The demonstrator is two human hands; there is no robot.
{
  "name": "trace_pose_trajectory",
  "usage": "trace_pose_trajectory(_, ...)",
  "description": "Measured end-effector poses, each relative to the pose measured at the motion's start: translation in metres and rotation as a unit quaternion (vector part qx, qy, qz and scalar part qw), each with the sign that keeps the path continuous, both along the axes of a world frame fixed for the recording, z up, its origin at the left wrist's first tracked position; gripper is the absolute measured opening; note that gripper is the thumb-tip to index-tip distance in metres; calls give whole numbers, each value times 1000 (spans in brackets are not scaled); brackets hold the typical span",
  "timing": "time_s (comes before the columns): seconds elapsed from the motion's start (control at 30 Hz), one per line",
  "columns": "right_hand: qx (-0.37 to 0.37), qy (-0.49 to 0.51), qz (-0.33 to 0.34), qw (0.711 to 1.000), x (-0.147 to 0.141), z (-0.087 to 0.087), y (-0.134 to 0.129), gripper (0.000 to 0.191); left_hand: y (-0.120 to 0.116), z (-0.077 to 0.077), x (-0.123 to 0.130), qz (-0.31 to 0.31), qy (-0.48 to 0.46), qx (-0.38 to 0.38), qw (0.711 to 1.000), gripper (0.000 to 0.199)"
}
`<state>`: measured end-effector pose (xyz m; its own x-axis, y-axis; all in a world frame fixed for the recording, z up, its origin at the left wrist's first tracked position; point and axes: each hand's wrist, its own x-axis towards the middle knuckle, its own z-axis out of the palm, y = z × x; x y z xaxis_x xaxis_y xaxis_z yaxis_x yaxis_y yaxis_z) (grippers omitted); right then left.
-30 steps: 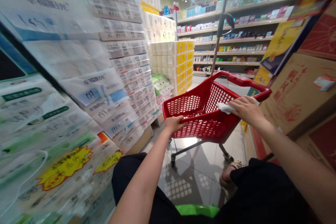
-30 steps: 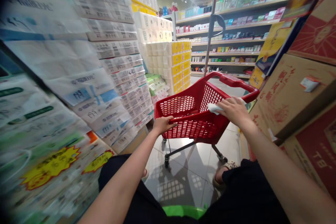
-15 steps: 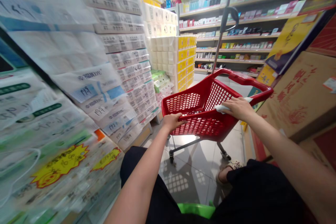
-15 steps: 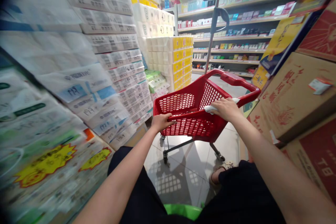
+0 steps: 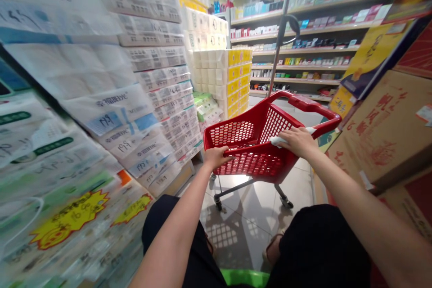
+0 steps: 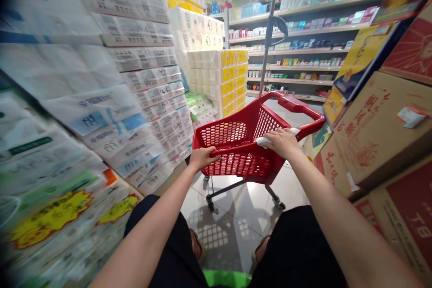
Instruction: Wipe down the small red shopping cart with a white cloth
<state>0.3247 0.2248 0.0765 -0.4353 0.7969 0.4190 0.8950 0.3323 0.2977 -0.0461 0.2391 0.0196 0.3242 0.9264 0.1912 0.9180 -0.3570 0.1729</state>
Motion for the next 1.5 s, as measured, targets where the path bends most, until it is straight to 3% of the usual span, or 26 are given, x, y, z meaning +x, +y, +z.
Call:
trace_pose_trajectory(0.3, 18, -13, 3, 1000, 3, -1, -2, 36, -2, -1, 5, 5, 14, 6, 1000, 56)
trace_pose_trajectory(0.6, 28, -16, -1, 999, 0, -2, -6, 44, -2, 0, 10, 20, 14, 7, 1000, 51)
trace_pose_trajectory(1.03, 16, 44, -46, 998, -64, -22, -6, 48, -2, 0, 1, -80, -24, 13, 996, 31)
trace_pose_trajectory(1.33, 0, 74, 18, 997, -179, -51, -17, 42, -9, -1, -6, -76, -15, 11, 997, 29)
trace_pose_trajectory(1.4, -9, 61, 38, 997, -182, -50, -19, 41, -11, -2, -7, -81, -21, 13, 996, 30)
trace_pose_trajectory(1.5, -25, 19, 57, 998, -149, -41, -22, 38, -12, -5, -8, -104, -25, 16, 994, 33)
